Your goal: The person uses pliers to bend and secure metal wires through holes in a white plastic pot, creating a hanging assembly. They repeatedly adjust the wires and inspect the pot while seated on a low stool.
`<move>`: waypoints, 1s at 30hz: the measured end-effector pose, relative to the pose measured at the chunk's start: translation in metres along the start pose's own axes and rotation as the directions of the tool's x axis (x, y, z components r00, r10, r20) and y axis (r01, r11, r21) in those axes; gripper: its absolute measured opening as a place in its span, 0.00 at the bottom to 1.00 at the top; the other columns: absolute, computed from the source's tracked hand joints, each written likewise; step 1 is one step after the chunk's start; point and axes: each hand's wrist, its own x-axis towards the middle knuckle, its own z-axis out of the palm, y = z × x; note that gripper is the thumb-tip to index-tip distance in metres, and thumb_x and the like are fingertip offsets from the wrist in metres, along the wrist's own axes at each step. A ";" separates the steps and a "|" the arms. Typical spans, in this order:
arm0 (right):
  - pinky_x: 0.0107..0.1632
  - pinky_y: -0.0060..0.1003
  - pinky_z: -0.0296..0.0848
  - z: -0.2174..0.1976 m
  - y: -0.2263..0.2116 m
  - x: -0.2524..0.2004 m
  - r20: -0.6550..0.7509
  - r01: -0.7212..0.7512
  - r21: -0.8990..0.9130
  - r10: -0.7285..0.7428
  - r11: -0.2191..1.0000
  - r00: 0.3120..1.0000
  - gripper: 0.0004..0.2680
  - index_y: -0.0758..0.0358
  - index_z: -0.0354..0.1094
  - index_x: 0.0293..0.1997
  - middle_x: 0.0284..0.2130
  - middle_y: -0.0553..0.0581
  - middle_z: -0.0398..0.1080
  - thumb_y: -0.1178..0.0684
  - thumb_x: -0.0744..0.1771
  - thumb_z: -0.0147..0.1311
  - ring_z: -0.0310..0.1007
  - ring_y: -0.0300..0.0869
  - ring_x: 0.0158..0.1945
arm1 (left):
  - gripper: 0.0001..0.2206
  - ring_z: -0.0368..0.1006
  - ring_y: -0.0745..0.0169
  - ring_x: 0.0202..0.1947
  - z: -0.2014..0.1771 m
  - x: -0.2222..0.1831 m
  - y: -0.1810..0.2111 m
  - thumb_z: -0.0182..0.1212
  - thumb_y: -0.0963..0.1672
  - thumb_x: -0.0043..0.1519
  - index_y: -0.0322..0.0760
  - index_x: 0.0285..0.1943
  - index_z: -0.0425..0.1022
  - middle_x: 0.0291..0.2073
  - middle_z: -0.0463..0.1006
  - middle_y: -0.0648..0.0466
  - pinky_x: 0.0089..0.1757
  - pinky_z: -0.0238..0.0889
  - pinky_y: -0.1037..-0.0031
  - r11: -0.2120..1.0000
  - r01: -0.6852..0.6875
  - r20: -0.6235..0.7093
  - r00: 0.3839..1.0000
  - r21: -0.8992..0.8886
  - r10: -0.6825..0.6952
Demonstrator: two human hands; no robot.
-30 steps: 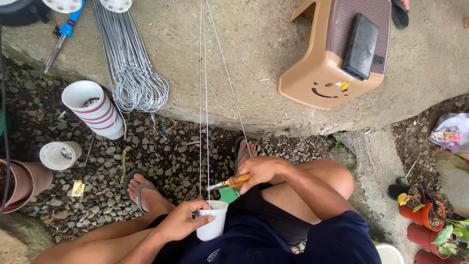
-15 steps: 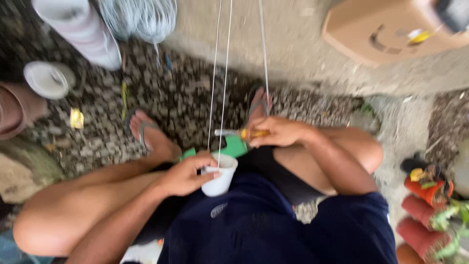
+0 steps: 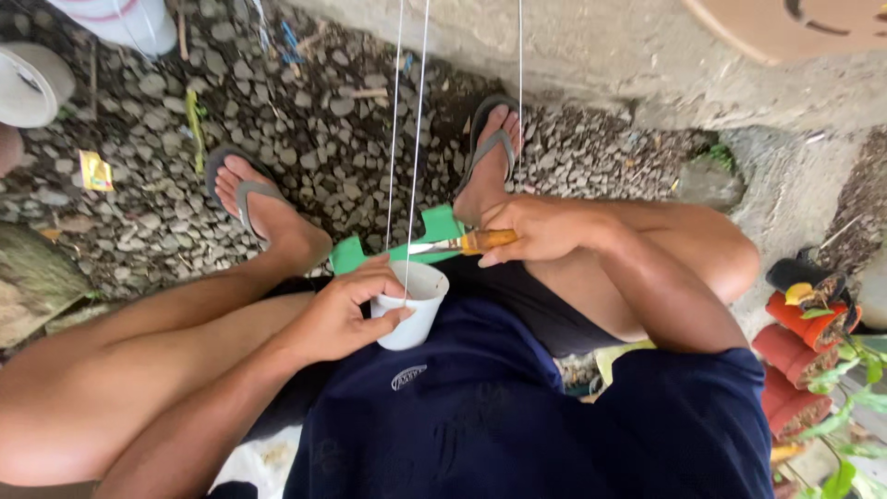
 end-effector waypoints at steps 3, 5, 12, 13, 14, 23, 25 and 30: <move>0.43 0.39 0.72 0.000 0.003 -0.002 0.066 0.045 0.068 -0.050 0.997 0.997 0.12 0.63 0.74 0.43 0.37 0.54 0.76 0.44 0.66 0.60 0.75 0.46 0.38 | 0.07 0.79 0.62 0.41 0.000 -0.003 -0.007 0.69 0.39 0.58 0.36 0.40 0.75 0.35 0.80 0.56 0.69 0.47 0.49 0.999 0.030 0.015 0.999 -0.038 -0.029; 0.43 0.40 0.72 -0.002 0.000 -0.002 0.133 0.020 0.053 -0.026 0.998 0.991 0.13 0.62 0.74 0.43 0.37 0.54 0.76 0.43 0.65 0.60 0.77 0.47 0.38 | 0.08 0.79 0.63 0.42 0.000 -0.006 -0.009 0.69 0.39 0.58 0.37 0.41 0.74 0.36 0.79 0.57 0.71 0.45 0.49 0.998 0.034 0.005 0.999 -0.052 -0.034; 0.42 0.42 0.71 -0.009 -0.015 0.005 0.242 -0.044 -0.083 0.063 0.996 0.968 0.14 0.57 0.75 0.46 0.37 0.52 0.77 0.40 0.64 0.60 0.77 0.48 0.40 | 0.10 0.78 0.67 0.41 -0.001 -0.006 -0.011 0.70 0.39 0.57 0.38 0.44 0.75 0.35 0.79 0.59 0.69 0.41 0.50 0.992 0.084 0.016 0.996 -0.091 -0.083; 0.41 0.42 0.71 -0.009 -0.017 0.007 0.266 -0.061 -0.084 0.082 0.995 0.960 0.14 0.57 0.75 0.46 0.36 0.52 0.77 0.40 0.64 0.60 0.77 0.47 0.39 | 0.10 0.78 0.66 0.41 -0.001 -0.006 -0.010 0.70 0.39 0.57 0.38 0.45 0.75 0.35 0.79 0.59 0.69 0.41 0.50 0.992 0.084 0.018 0.996 -0.094 -0.083; 0.41 0.42 0.71 -0.010 -0.018 0.009 0.291 -0.078 -0.085 0.100 0.993 0.952 0.14 0.56 0.75 0.46 0.36 0.52 0.78 0.40 0.64 0.60 0.77 0.47 0.38 | 0.10 0.78 0.66 0.41 -0.002 -0.006 -0.009 0.71 0.39 0.57 0.38 0.45 0.76 0.35 0.79 0.59 0.69 0.40 0.50 0.992 0.084 0.020 0.996 -0.096 -0.083; 0.40 0.42 0.71 -0.006 -0.012 0.020 0.377 -0.064 -0.031 0.071 0.997 0.923 0.14 0.63 0.75 0.42 0.31 0.57 0.77 0.41 0.65 0.60 0.76 0.46 0.35 | 0.11 0.73 0.62 0.44 -0.003 -0.002 0.004 0.72 0.40 0.57 0.37 0.47 0.78 0.41 0.77 0.55 0.48 0.65 0.71 0.994 0.090 -0.024 0.995 -0.068 -0.092; 0.41 0.42 0.71 -0.005 -0.010 0.022 0.398 -0.052 -0.023 0.057 0.998 0.915 0.14 0.63 0.74 0.43 0.31 0.57 0.77 0.41 0.65 0.59 0.76 0.46 0.35 | 0.12 0.72 0.62 0.45 -0.003 -0.001 0.006 0.72 0.40 0.57 0.37 0.48 0.78 0.41 0.75 0.55 0.47 0.65 0.72 0.994 0.084 -0.028 0.996 -0.069 -0.086; 0.41 0.41 0.72 -0.004 -0.006 0.024 0.424 -0.043 0.006 0.037 0.999 0.905 0.14 0.64 0.74 0.42 0.32 0.57 0.77 0.41 0.65 0.59 0.77 0.45 0.36 | 0.13 0.69 0.64 0.41 -0.003 -0.001 0.007 0.73 0.40 0.56 0.38 0.49 0.78 0.39 0.72 0.56 0.46 0.64 0.74 0.988 0.137 -0.015 0.990 -0.071 -0.138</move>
